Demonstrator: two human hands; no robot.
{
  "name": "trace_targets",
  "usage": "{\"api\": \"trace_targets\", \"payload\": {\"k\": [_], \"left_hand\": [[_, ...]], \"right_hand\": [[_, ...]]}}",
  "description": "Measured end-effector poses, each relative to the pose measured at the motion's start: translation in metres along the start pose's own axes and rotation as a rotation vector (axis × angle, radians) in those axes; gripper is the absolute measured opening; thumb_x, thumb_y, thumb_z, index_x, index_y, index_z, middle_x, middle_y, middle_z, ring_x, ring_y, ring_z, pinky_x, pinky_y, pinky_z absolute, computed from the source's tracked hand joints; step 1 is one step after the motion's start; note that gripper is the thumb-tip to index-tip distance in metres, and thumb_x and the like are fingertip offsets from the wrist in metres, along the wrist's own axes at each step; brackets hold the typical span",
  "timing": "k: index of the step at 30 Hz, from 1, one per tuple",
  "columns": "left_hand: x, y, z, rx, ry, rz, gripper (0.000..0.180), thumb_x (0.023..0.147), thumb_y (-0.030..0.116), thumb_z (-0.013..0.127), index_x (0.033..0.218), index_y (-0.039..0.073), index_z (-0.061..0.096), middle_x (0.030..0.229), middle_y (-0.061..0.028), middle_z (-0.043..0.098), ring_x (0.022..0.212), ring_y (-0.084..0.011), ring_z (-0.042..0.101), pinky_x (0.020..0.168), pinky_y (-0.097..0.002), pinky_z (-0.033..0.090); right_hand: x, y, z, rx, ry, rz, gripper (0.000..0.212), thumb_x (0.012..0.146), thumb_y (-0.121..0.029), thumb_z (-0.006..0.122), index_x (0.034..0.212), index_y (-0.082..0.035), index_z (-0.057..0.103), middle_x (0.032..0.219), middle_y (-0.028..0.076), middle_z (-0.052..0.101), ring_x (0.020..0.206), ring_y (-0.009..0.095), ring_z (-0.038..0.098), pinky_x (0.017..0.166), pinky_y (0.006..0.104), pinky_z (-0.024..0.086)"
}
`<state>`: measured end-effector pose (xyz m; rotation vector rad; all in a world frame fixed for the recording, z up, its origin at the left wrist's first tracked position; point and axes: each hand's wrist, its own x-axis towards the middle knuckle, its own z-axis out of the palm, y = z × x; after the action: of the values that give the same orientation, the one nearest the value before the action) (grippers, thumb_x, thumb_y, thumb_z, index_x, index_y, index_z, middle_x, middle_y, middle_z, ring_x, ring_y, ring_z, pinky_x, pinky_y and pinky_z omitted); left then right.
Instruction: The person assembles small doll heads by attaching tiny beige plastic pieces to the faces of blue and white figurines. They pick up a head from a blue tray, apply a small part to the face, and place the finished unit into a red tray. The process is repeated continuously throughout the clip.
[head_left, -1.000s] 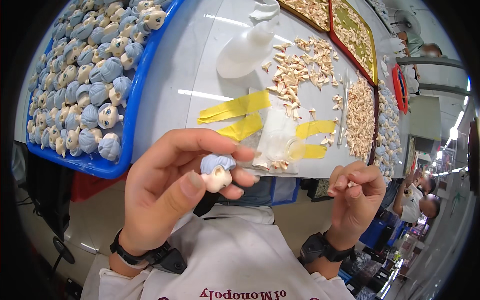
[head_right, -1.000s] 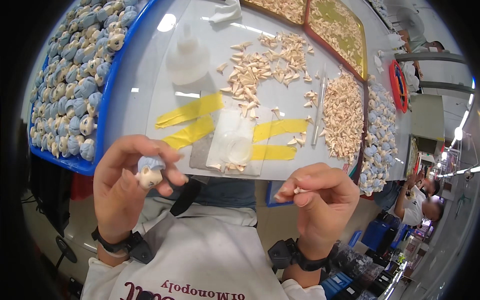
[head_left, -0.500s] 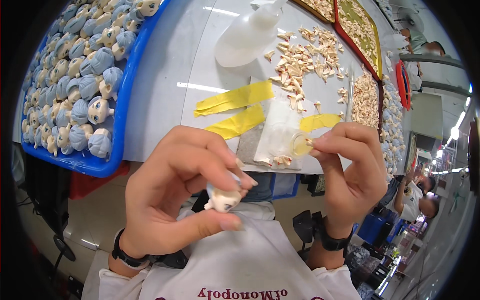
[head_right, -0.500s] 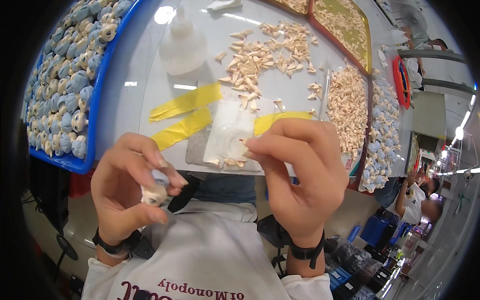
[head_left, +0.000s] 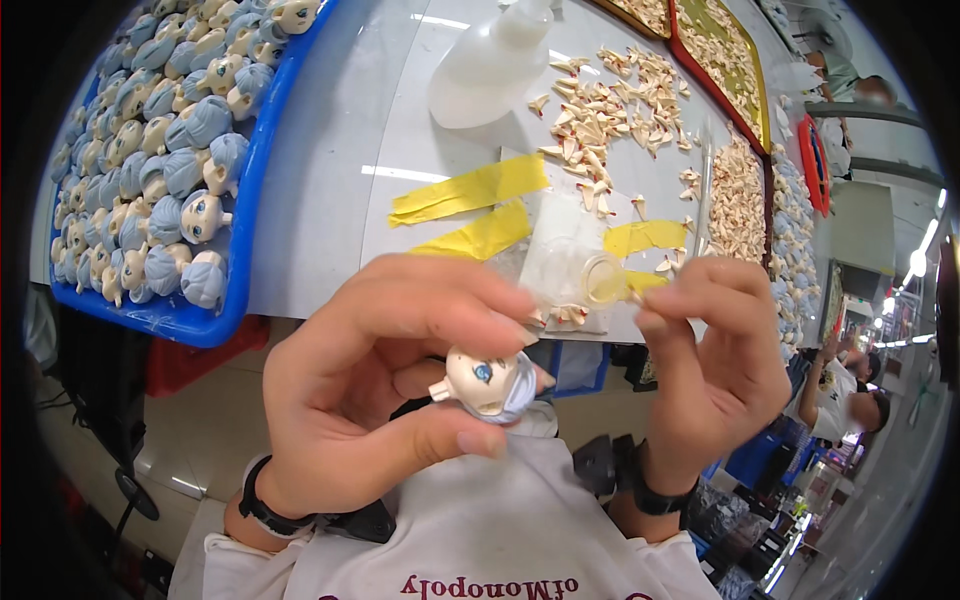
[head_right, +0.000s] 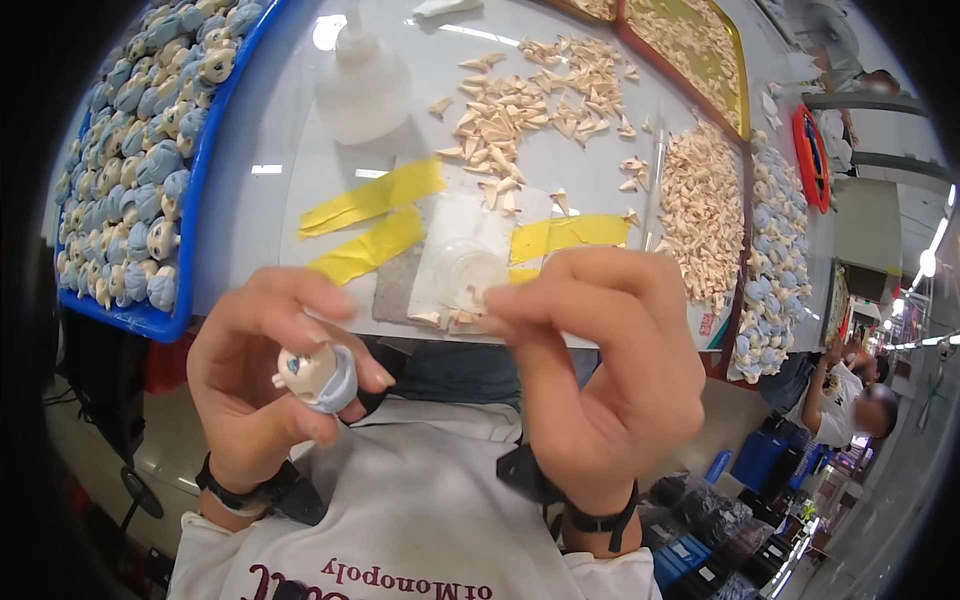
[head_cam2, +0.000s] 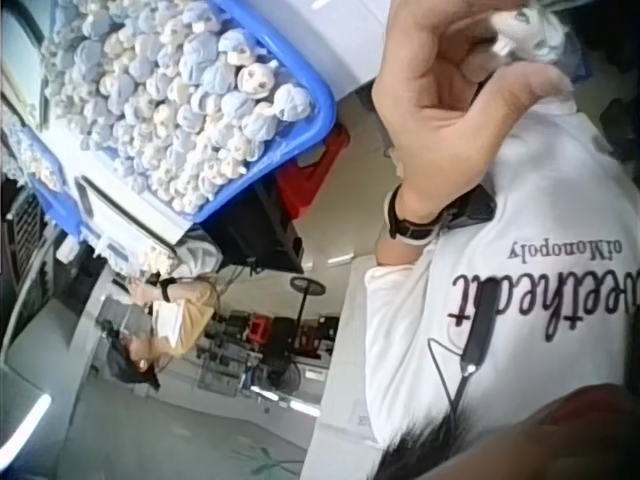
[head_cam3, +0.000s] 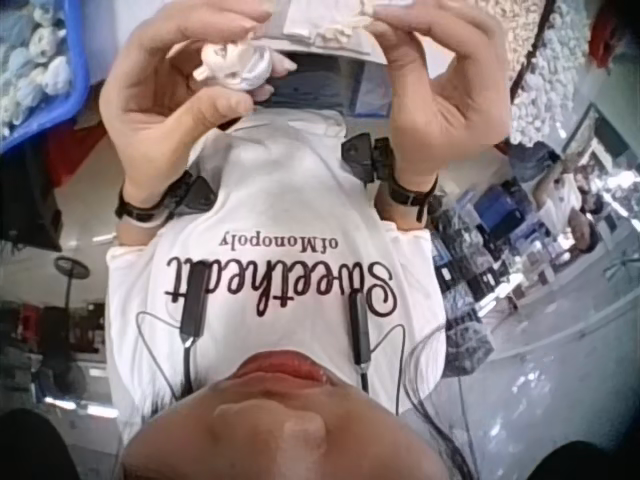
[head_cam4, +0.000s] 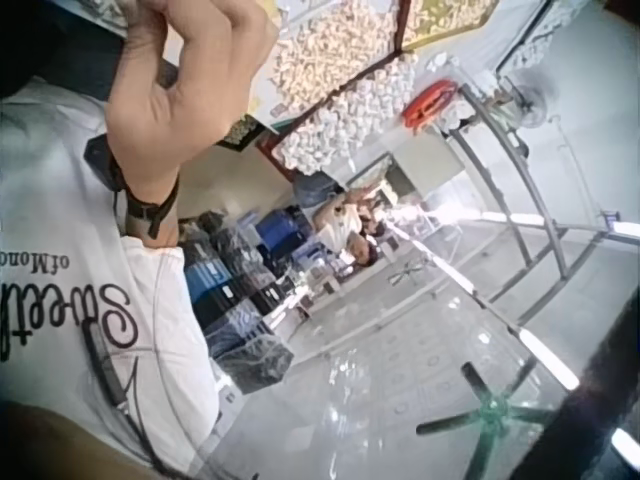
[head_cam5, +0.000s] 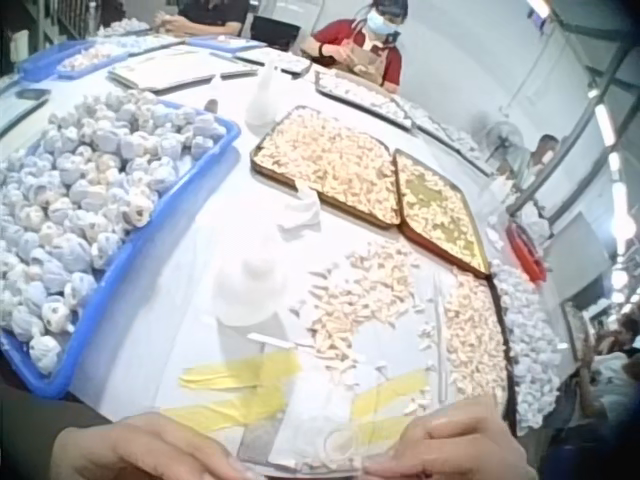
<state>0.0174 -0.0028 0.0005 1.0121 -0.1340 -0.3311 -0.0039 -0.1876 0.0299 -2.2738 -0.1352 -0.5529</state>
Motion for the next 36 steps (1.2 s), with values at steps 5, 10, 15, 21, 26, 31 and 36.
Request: {"api": "trace_targets", "payload": {"k": [5,10,15,21,26,31,36], "left_hand": [[-0.003,-0.008,-0.001,0.051,-0.095,0.127,0.049,0.069,0.025,0.077,0.101,0.0,0.05,0.092,-0.015,0.055,0.072,-0.0218,0.062,0.061,-0.0269,0.052],[-0.005,0.002,0.001,0.225,-0.147,0.093,0.048,0.071,0.027,0.076,0.101,0.0,0.052,0.091,-0.0144,0.056,0.074,-0.0193,0.06,0.067,-0.0284,0.05],[-0.004,-0.001,-0.007,0.451,-0.24,0.277,0.046,0.068,0.026,0.078,0.098,-0.003,0.058,0.088,-0.0126,0.056,0.072,-0.0169,0.056,0.066,-0.0253,0.046],[-0.007,0.015,0.004,0.643,-0.185,0.24,0.048,0.064,0.026,0.08,0.097,-0.002,0.062,0.084,-0.0093,0.055,0.072,-0.0134,0.051,0.064,-0.0224,0.037],[-0.004,0.003,0.006,0.589,-0.14,0.317,0.042,0.06,0.014,0.081,0.093,-0.003,0.062,0.085,-0.0108,0.06,0.068,-0.0143,0.054,0.059,-0.0223,0.039],[-0.007,0.002,0.013,0.381,0.062,0.079,0.042,0.071,0.034,0.075,0.093,0.008,0.051,0.101,-0.0152,0.052,0.069,-0.0186,0.059,0.052,-0.0225,0.045],[-0.004,-0.007,0.006,0.23,-0.002,0.08,0.04,0.071,0.03,0.075,0.093,0.005,0.054,0.104,-0.0184,0.052,0.076,-0.0232,0.062,0.059,-0.028,0.052]], "right_hand": [[-0.003,-0.018,-0.001,0.374,-0.177,-0.01,0.018,0.076,-0.007,0.068,0.085,-0.004,0.053,0.082,0.009,0.049,0.071,0.012,0.046,0.061,0.0201,0.036],[0.005,-0.026,-0.005,0.372,-0.293,-0.081,0.017,0.072,-0.002,0.066,0.084,-0.008,0.056,0.077,0.008,0.051,0.067,0.013,0.047,0.06,0.0202,0.037],[-0.008,-0.031,0.006,0.112,-0.068,-0.163,0.021,0.061,0.001,0.07,0.077,-0.009,0.06,0.07,0.003,0.053,0.058,0.013,0.046,0.054,0.0239,0.034],[-0.006,-0.027,-0.002,0.01,-0.066,-0.259,0.023,0.059,0.001,0.069,0.078,-0.009,0.064,0.069,0.0,0.056,0.057,0.014,0.048,0.051,0.0261,0.032],[-0.005,-0.014,-0.014,0.04,-0.122,-0.291,0.023,0.06,0.0,0.069,0.081,-0.007,0.066,0.076,0.004,0.059,0.063,0.016,0.05,0.057,0.0263,0.037],[0.002,0.035,-0.067,-0.083,0.16,-0.04,0.026,0.066,0.002,0.063,0.092,-0.003,0.064,0.085,0.01,0.058,0.077,0.018,0.055,0.069,0.0286,0.045],[0.002,0.102,-0.123,-0.424,0.005,0.369,0.022,0.071,0.003,0.06,0.094,0.0,0.061,0.088,0.004,0.056,0.078,0.011,0.052,0.068,0.0224,0.042]]}}
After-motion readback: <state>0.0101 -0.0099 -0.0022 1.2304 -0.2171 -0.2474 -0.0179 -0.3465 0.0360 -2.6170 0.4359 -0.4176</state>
